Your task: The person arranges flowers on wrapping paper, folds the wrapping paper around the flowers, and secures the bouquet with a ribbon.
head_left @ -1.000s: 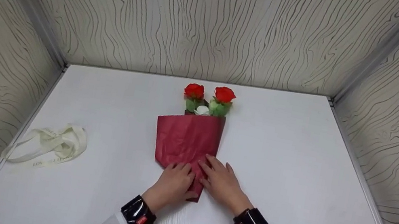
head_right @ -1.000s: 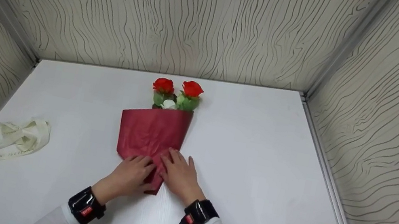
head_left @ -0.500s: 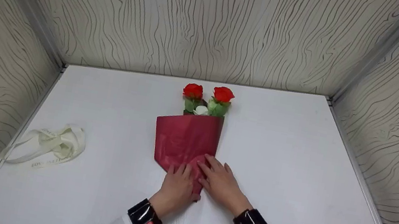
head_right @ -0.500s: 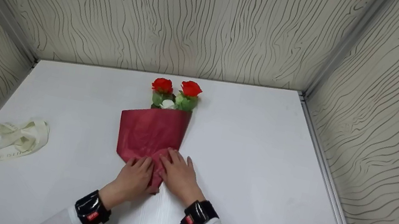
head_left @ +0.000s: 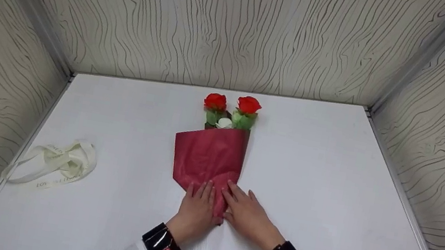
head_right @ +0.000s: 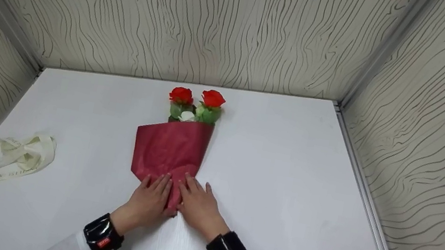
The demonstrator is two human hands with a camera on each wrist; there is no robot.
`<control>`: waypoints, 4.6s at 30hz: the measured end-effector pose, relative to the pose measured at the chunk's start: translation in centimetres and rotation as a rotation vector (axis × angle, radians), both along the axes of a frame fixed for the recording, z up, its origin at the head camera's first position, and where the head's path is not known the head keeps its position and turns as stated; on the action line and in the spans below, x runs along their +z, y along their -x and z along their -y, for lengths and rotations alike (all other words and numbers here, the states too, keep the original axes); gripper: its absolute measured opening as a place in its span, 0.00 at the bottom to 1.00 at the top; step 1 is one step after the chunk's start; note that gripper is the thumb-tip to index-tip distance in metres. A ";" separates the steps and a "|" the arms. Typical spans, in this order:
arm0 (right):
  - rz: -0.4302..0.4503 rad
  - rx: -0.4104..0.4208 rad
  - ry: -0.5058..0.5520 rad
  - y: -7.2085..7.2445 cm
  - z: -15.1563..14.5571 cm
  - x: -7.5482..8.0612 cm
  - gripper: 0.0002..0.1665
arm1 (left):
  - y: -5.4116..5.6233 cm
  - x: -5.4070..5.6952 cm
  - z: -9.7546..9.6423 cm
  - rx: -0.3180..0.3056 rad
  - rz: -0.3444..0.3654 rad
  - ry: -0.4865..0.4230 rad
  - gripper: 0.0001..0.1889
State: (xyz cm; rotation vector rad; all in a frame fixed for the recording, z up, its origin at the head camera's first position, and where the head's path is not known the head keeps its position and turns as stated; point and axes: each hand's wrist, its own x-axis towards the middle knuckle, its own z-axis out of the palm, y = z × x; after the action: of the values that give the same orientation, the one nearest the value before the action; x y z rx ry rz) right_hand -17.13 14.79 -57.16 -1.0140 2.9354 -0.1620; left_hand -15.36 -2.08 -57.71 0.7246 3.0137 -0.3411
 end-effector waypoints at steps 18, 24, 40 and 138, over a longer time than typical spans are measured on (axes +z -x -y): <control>0.009 0.132 0.023 -1.4 0.2 0.0 0.22 | 0.4 0.7 0.2 0.021 -0.012 -0.036 0.40; 0.001 0.063 -0.011 0.7 0.4 0.1 0.27 | 0.6 0.9 0.2 0.015 -0.005 -0.043 0.41; -0.019 -0.051 -0.036 6.5 -0.7 -0.2 0.27 | 0.7 1.0 0.2 0.012 0.020 -0.071 0.43; 0.003 0.180 -0.378 -5.5 -0.4 0.9 0.31 | 0.9 0.8 0.1 0.004 -0.079 -0.123 0.44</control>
State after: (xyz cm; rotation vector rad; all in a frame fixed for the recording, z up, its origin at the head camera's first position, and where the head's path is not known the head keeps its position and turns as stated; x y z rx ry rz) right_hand -11.63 15.18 -56.31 -1.1945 2.6988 0.3794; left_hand -16.30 -2.20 -56.91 0.7291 3.1335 -0.1905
